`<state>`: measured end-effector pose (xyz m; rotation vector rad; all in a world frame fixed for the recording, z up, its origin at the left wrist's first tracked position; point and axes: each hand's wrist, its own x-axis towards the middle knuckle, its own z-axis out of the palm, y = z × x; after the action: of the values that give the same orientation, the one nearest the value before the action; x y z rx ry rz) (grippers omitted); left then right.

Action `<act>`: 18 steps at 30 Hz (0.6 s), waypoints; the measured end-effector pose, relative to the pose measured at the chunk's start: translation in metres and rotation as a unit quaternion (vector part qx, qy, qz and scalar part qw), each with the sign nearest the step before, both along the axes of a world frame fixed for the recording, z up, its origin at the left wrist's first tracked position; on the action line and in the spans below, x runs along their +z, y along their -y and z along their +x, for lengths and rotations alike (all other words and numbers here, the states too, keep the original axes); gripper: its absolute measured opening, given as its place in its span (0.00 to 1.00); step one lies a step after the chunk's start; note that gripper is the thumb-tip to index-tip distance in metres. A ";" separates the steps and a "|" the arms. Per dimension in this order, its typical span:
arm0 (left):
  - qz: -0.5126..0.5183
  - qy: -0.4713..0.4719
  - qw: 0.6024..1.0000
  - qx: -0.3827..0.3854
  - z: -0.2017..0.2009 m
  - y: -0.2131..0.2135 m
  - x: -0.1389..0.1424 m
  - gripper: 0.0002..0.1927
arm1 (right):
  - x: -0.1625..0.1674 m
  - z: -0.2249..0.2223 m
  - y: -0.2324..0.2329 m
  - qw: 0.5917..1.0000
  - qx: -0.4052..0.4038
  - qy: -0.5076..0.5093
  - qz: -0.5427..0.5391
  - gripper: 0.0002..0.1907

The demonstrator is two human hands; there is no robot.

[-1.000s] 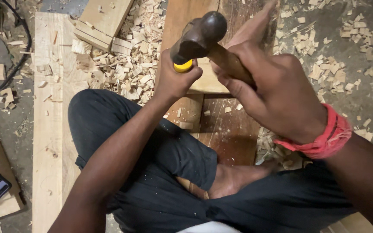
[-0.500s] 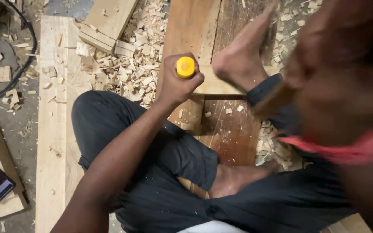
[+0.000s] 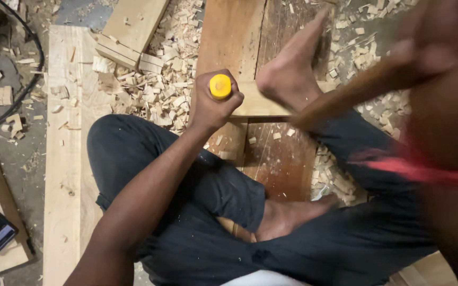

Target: The person sits on the floor of a woodworking shop and uses a chisel and hammer to shape and trim a small wooden block held against a board. They reposition the block and the chisel repeatedly, striking the chisel to remove wood and fitting pieces together.

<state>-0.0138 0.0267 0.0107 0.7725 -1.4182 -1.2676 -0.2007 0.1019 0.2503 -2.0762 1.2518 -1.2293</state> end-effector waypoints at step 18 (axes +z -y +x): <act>0.018 -0.002 1.000 0.005 -0.001 -0.010 -0.002 0.08 | -0.046 0.022 0.006 0.945 0.052 -0.318 -0.058 0.03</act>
<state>-0.0145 0.0367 0.0082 0.8008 -1.3900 -1.2899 -0.1782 0.0958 0.2043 -2.7104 1.3158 -0.6012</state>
